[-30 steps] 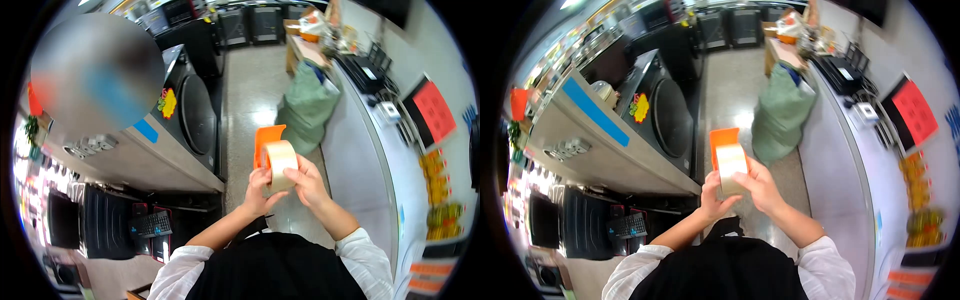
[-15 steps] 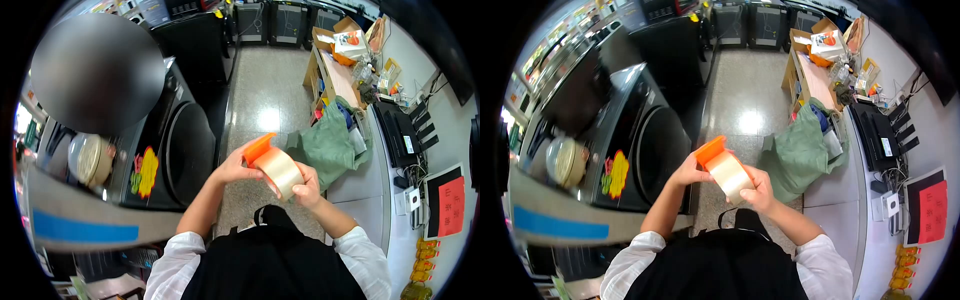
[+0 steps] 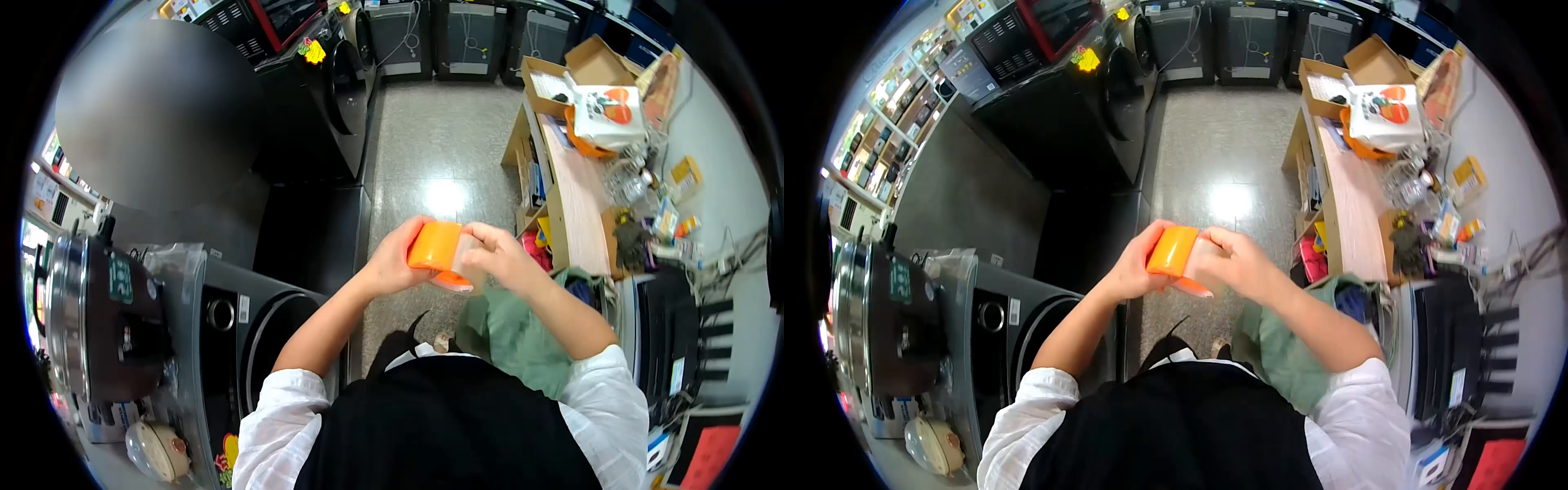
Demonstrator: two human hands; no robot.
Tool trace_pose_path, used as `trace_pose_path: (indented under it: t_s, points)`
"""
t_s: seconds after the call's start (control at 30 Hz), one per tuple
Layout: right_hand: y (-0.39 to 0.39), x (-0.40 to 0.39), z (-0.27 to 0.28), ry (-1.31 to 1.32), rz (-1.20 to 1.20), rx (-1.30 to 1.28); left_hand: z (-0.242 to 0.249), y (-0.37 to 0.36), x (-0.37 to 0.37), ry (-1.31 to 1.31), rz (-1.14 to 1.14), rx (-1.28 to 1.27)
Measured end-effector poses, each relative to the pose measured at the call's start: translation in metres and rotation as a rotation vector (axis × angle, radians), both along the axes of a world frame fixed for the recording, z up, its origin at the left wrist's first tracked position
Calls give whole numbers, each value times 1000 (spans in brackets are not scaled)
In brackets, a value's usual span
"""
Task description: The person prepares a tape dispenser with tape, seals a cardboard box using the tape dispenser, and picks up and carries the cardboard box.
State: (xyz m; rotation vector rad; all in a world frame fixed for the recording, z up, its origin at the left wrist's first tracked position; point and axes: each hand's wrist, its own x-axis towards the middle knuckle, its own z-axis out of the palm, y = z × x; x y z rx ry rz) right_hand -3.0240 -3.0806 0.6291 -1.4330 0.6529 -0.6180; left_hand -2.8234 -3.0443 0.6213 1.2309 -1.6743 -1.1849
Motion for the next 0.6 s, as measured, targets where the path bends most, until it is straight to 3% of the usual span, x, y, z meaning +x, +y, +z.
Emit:
trace_pose_path:
  t_s: [0.13,0.33,0.4,0.47,0.6]
  points:
    - [-104,34,5,-35,93,192,-1,-91,24,-189,113,-179]
    - [-271,69,-5,-60,113,319,-10,-253,70,256,40,56]
    - [-321,75,9,-112,73,285,-23,-323,77,303,-52,-63]
    - [-372,74,15,-125,17,312,-22,-389,79,419,-127,86]
    - [-474,57,18,-167,-70,321,-16,-508,69,530,-269,145]
